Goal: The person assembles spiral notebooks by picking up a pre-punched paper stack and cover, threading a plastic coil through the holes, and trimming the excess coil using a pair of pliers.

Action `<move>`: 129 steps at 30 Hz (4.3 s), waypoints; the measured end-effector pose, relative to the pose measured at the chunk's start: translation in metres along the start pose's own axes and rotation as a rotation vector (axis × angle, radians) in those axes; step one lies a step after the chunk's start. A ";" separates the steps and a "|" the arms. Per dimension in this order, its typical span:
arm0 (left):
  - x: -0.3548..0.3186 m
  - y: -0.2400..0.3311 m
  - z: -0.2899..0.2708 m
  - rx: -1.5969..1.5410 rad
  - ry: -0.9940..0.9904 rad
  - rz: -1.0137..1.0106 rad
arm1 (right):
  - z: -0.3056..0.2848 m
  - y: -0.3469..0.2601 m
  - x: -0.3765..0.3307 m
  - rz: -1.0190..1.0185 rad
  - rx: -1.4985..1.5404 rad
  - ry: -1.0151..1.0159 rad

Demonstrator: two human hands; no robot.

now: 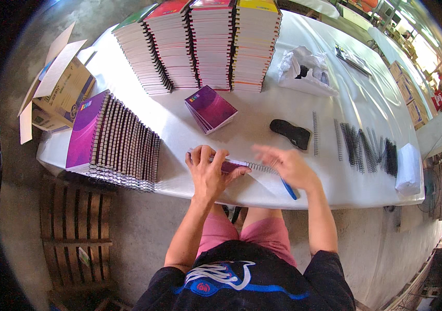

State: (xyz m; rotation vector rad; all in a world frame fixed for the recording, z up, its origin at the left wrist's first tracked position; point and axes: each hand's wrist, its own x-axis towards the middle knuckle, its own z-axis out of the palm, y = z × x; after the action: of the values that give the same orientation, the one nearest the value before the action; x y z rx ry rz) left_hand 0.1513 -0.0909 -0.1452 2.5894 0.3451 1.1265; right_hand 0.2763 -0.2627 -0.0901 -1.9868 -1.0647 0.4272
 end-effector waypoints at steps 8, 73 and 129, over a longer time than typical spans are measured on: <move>0.000 -0.008 -0.003 -0.102 0.029 0.015 | -0.024 0.085 0.012 0.069 -0.813 0.310; -0.012 -0.040 0.011 -1.213 -0.034 -0.640 | 0.015 0.029 -0.003 0.245 -0.533 0.392; 0.023 0.016 -0.178 -0.736 0.705 0.006 | 0.063 -0.139 0.036 -0.510 1.033 0.320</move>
State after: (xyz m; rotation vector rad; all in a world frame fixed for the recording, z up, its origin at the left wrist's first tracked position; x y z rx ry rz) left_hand 0.0368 -0.0679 -0.0085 1.5195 0.0352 1.7377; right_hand 0.1849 -0.1589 -0.0151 -0.7997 -0.8381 0.2728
